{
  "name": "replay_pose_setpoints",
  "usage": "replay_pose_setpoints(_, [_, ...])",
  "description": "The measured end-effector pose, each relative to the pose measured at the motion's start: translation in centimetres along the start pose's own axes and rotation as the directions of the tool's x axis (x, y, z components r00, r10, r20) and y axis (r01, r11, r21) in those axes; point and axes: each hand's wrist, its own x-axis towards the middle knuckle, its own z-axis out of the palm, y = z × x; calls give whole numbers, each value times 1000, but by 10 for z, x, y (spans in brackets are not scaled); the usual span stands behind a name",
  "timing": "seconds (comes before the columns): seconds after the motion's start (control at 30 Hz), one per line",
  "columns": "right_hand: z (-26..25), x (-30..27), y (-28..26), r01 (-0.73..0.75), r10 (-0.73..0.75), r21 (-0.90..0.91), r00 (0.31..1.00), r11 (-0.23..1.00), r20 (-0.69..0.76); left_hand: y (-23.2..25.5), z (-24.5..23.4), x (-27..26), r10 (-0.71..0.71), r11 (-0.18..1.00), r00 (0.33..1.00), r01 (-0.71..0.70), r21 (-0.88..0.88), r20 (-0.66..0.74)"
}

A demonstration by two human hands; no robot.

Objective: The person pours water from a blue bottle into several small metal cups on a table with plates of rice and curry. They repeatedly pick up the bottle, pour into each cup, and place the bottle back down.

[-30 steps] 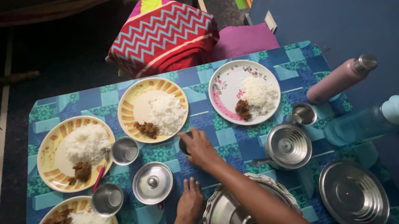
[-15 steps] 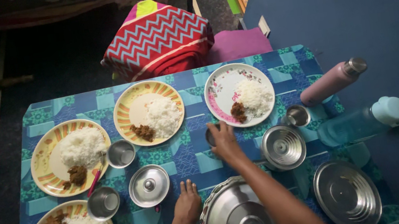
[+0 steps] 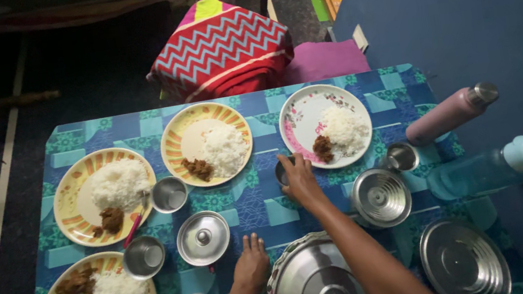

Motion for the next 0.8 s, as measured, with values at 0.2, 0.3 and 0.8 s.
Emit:
replay_pose_setpoints(0.2, [10, 13, 5, 11, -11, -45, 1000, 999, 17, 1, -11, -1, 134, 954, 988, -150, 261, 78])
replay_pose_setpoints(0.3, [5, 16, 4, -13, 26, -108, 993, 994, 114, 1, -9, -3, 98, 981, 995, -103, 162, 35])
replay_pose_setpoints(0.8, [-15, -32, -86, 103, -94, 67, 987, 992, -134, -3, -18, -32, 5, 978, 1000, -2, -208, 13])
